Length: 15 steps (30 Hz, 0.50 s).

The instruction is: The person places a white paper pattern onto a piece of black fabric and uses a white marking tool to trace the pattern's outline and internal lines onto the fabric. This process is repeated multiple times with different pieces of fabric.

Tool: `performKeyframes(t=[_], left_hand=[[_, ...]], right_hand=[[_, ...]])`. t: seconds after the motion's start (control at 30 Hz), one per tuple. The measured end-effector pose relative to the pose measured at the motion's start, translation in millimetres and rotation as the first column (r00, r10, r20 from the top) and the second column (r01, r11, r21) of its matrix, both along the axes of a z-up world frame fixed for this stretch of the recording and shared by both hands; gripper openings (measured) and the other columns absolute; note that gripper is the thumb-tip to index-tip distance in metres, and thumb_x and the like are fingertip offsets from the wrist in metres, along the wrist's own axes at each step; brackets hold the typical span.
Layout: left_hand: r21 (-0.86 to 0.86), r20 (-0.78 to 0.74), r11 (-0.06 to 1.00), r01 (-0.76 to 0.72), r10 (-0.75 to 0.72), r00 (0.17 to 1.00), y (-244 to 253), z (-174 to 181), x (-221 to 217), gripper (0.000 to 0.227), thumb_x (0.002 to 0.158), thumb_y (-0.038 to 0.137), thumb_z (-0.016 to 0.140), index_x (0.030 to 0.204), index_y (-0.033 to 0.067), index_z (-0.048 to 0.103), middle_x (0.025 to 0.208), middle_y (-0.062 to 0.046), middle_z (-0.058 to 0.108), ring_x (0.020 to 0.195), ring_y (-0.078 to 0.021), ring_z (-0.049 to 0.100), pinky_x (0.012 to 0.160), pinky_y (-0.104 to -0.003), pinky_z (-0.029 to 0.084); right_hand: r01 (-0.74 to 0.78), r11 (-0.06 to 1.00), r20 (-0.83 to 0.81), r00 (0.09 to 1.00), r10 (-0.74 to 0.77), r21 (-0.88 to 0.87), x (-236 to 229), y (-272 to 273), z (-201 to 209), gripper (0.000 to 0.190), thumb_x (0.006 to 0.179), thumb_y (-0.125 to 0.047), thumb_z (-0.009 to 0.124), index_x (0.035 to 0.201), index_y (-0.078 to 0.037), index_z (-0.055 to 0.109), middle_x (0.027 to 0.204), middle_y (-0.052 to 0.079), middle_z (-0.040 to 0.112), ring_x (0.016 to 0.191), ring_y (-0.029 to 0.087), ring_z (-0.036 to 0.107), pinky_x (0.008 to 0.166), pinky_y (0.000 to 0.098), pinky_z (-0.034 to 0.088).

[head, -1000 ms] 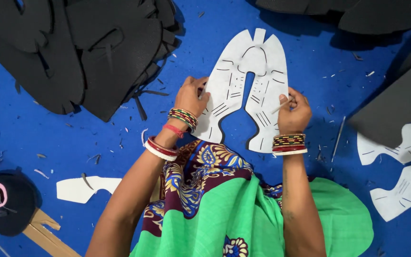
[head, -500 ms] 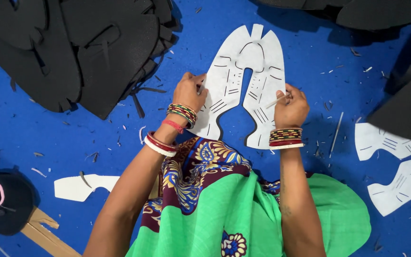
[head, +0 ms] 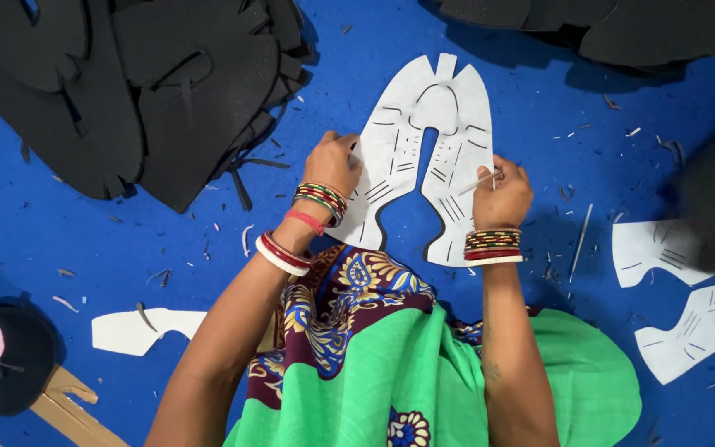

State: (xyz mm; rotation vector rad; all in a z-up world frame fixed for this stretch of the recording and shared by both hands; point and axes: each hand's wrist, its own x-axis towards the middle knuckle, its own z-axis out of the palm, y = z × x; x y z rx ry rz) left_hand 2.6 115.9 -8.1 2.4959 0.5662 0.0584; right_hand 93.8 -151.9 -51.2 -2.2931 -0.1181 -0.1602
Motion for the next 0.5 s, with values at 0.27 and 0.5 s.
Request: performKeyframes(t=[0.27,0.5], left_hand=[[0.027,-0.022,1.0,0.014,-0.013,1.0,-1,3,2,0.05,0.077,0.004,0.075,0.127,0.0072,0.069,0.118,-0.024,0.064,0.101,-0.041,0.066,0.089,-0.045,0.056],[0.362,-0.145,0.826,0.432,-0.408,0.901,-20,13,40,0.098,0.081,-0.01,0.069,0.163,0.0307,0.033,0.159,-0.005,0.044,0.122,-0.0325,0.052,0.087,-0.039,0.056]], right_hand=[[0.004,0.999,0.003,1.0,-0.004,-0.041,-2,3,6,0.021,0.087,-0.006,0.08,0.107,0.0,0.077,0.096,0.016,0.071,0.081,0.029,0.071,0.069,0.0377,0.057],[0.014,0.997,-0.019,1.0,-0.015,-0.073,0,4,5,0.02,0.086,-0.007,0.08,0.104,-0.001,0.077,0.096,0.017,0.071,0.081,0.03,0.071,0.068,0.0391,0.057]])
